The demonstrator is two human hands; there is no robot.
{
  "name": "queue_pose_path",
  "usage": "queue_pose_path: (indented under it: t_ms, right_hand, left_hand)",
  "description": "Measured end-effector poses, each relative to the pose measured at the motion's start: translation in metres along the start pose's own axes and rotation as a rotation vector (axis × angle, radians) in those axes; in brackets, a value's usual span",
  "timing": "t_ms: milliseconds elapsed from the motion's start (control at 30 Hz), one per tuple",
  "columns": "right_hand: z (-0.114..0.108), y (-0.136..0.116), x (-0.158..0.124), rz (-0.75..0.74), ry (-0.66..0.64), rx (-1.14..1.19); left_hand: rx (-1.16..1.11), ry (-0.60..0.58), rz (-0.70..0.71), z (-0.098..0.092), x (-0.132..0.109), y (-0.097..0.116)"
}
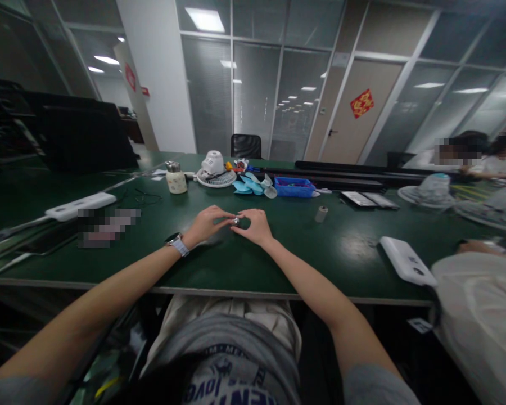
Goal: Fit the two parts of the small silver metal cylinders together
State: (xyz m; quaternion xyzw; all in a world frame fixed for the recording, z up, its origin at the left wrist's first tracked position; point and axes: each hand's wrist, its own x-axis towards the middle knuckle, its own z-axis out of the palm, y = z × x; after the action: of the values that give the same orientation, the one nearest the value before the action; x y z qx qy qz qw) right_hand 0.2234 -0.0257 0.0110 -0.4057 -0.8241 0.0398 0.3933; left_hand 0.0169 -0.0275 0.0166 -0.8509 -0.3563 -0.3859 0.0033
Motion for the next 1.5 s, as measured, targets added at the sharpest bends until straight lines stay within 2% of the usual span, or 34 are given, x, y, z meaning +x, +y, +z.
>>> queue_pose_path:
  t_ms: [267,567,733,867,967,1067,1167,1400,1500]
  right_hand:
    - [0.009,0.004,-0.002,0.073,-0.042,0.236]
    - [0.014,0.008,-0.001,0.077,-0.009,0.333]
    - [0.015,0.01,-0.001,0.094,-0.015,0.325]
    - [0.012,0.011,-0.002,0.123,-0.023,0.338]
    - [0.009,0.01,-0.002,0.131,-0.053,0.353]
    - [0.006,0.009,-0.001,0.098,-0.085,0.357]
    - [0.003,0.008,-0.001,0.041,-0.098,0.341]
    - [0.001,0.007,-0.001,-0.038,-0.109,0.318]
    - [0.002,0.006,-0.001,-0.053,-0.101,0.299]
  left_hand:
    - [0.059,0.013,0.122,0.004,0.0,0.005]
    - [0.197,0.138,0.216,0.01,0.001,0.005]
    - [0.208,0.188,0.173,0.007,0.003,0.011]
    - [0.173,0.255,0.039,-0.002,0.005,0.006]
    - [0.182,0.157,-0.098,-0.006,0.003,-0.012]
    - [0.213,-0.095,-0.169,-0.006,-0.001,-0.031]
    - [0.217,-0.233,-0.203,-0.004,-0.004,-0.041]
    - [0.211,-0.259,-0.191,-0.004,-0.002,-0.033]
    - [0.222,-0.225,-0.2,-0.002,-0.002,-0.034]
